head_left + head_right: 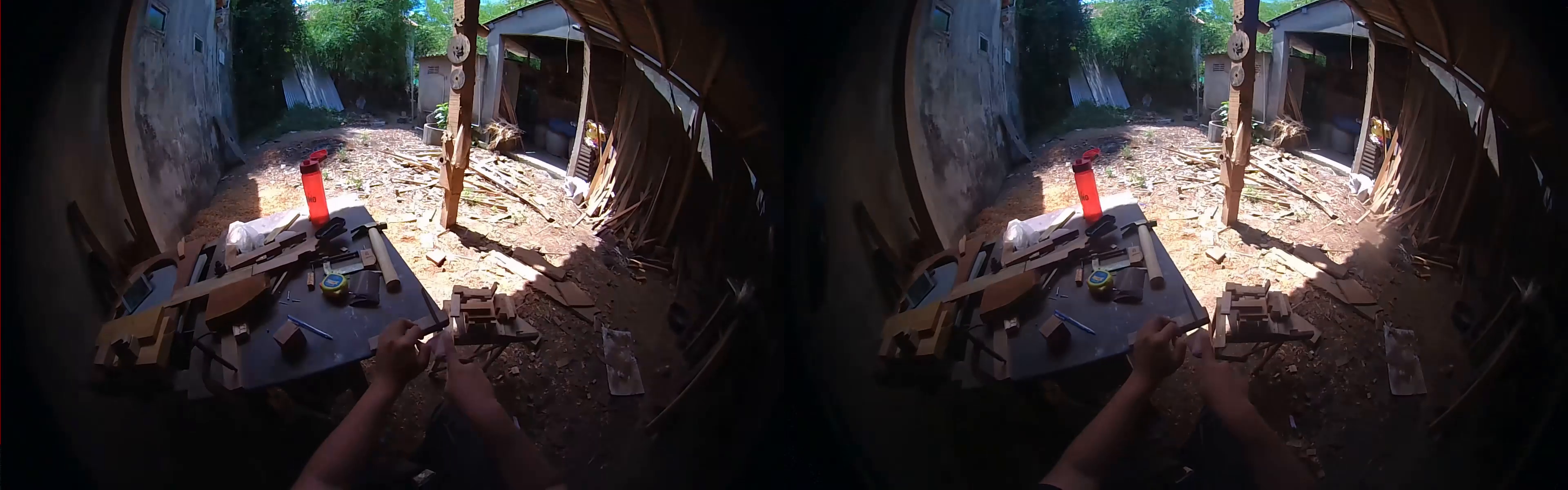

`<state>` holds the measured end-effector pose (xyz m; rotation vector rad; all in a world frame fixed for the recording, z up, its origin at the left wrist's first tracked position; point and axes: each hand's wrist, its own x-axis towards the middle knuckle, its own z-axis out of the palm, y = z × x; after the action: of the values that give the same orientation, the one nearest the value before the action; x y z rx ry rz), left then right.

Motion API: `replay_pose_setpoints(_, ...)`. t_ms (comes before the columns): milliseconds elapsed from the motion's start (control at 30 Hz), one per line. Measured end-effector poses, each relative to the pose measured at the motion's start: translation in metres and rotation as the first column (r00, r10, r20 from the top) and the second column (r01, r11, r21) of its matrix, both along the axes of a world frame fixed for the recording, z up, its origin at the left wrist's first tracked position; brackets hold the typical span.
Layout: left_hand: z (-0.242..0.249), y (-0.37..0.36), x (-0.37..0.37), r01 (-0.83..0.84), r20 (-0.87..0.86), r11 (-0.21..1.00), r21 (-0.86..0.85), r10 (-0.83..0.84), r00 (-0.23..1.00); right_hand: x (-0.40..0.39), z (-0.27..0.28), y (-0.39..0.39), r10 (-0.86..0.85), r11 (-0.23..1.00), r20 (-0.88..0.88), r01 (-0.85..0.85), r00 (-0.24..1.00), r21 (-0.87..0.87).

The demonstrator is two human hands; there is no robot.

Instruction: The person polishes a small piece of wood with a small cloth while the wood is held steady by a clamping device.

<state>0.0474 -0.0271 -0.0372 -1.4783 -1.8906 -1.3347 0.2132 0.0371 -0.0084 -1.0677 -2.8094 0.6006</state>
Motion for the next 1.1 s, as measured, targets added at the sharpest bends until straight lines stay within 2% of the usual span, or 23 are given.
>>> replay_pose_setpoints(67, -0.005, 0.007, -0.004, -0.007, -0.010, 0.999, 0.049, 0.007, 1.000, 0.027, 0.030, -0.027, -0.030, 0.996, 0.055, 0.034, 0.998, -0.084)
replay_pose_setpoints(167, -0.008, 0.010, -0.006, -0.030, -0.005, 0.998, 0.053, 0.030, 1.000, 0.018, 0.031, -0.013, -0.001, 0.999, 0.057, 0.004, 0.998, -0.050)
replay_pose_setpoints(267, -0.006, 0.008, -0.001, -0.004, 0.008, 1.000, 0.029, 0.004, 1.000, -0.023, -0.005, 0.033, 0.110, 0.992, -0.090, -0.104, 0.990, 0.070)
replay_pose_setpoints(367, -0.002, 0.006, -0.005, 0.017, -0.008, 1.000, 0.024, -0.017, 1.000, -0.004, -0.003, 0.016, 0.027, 0.998, 0.003, -0.027, 1.000, 0.063)
replay_pose_setpoints(467, -0.003, 0.007, -0.005, 0.007, -0.024, 0.999, 0.040, -0.006, 1.000, 0.040, 0.004, -0.018, -0.035, 0.996, 0.050, 0.039, 0.998, -0.082)
replay_pose_setpoints(567, -0.008, 0.007, -0.001, -0.021, -0.022, 0.999, 0.039, 0.022, 1.000, 0.035, 0.000, -0.008, 0.025, 1.000, -0.057, -0.025, 0.998, 0.006)
replay_pose_setpoints(633, -0.003, 0.007, -0.002, -0.022, -0.037, 0.999, 0.040, 0.023, 0.999, 0.004, 0.005, 0.012, 0.060, 0.994, -0.050, -0.055, 0.997, 0.095)
replay_pose_setpoints(733, -0.002, 0.006, -0.004, 0.033, -0.036, 0.999, 0.036, -0.031, 0.999, -0.020, -0.012, 0.028, 0.115, 0.980, -0.116, -0.094, 0.987, 0.176)
replay_pose_setpoints(833, 0.001, 0.001, -0.005, 0.038, -0.072, 0.999, 0.001, -0.038, 0.997, 0.014, -0.020, 0.000, 0.023, 0.993, -0.056, -0.016, 0.998, 0.120)
replay_pose_setpoints(933, 0.001, 0.004, -0.004, -0.010, -0.054, 1.000, 0.021, 0.011, 0.998, 0.044, -0.009, -0.013, 0.050, 0.998, -0.008, -0.050, 0.999, 0.033)
replay_pose_setpoints(1033, -0.003, 0.005, -0.003, -0.011, -0.078, 0.998, 0.054, 0.015, 0.997, 0.011, -0.001, 0.007, 0.090, 0.994, -0.060, -0.086, 0.994, 0.073)
replay_pose_setpoints(1067, 0.000, 0.005, -0.002, -0.006, -0.080, 0.998, 0.055, 0.010, 0.997, -0.011, -0.024, 0.030, 0.138, 0.977, -0.147, -0.110, 0.979, 0.182)
replay_pose_setpoints(1100, 0.001, 0.004, -0.002, 0.001, -0.081, 0.998, 0.056, 0.004, 0.997, -0.026, -0.016, 0.038, 0.136, 0.987, -0.136, -0.123, 0.981, 0.103)
